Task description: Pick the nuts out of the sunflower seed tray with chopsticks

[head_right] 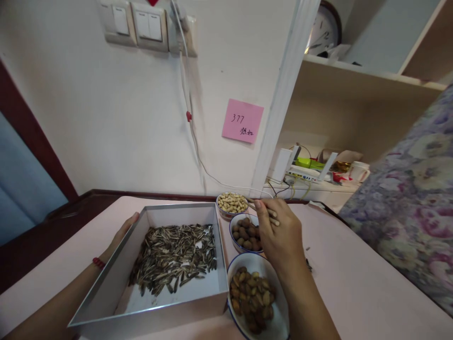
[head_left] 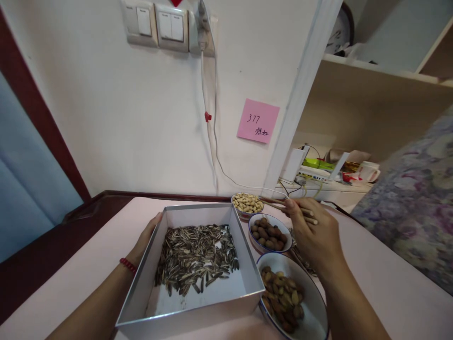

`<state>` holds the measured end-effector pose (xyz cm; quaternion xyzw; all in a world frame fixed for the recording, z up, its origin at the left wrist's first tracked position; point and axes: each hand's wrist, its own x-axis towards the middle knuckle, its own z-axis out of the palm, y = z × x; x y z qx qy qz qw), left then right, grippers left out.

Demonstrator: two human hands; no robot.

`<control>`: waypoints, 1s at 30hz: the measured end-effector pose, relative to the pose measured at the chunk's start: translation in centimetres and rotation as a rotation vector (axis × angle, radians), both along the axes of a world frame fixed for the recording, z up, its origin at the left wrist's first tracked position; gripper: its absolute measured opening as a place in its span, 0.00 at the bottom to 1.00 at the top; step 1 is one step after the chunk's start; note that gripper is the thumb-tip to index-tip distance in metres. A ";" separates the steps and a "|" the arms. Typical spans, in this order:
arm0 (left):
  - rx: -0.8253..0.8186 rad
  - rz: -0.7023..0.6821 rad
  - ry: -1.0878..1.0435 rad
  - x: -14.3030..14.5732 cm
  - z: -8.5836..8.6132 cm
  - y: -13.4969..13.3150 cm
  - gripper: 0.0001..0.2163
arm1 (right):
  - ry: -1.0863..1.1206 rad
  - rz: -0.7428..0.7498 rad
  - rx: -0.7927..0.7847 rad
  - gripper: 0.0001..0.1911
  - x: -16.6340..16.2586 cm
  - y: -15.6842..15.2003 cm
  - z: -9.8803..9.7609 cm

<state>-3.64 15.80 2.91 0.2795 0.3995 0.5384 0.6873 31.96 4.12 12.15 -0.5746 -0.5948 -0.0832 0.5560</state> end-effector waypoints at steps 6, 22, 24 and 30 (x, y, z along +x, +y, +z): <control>0.027 -0.020 0.003 0.3 0.1 -0.3 0.11 | 0.032 0.224 -0.090 0.16 -3.0 -3.5 2.1; 0.102 -0.048 -0.041 0.7 0.2 -0.7 0.14 | -0.057 0.484 -0.533 0.21 -7.2 -2.6 0.2; 0.086 -0.061 -0.046 0.7 0.1 -0.8 0.15 | -0.055 0.484 -0.534 0.22 -7.2 -2.6 0.2; 0.107 -0.021 -0.078 0.9 0.1 -0.9 0.08 | -0.052 0.481 -0.537 0.21 -7.3 -2.6 0.1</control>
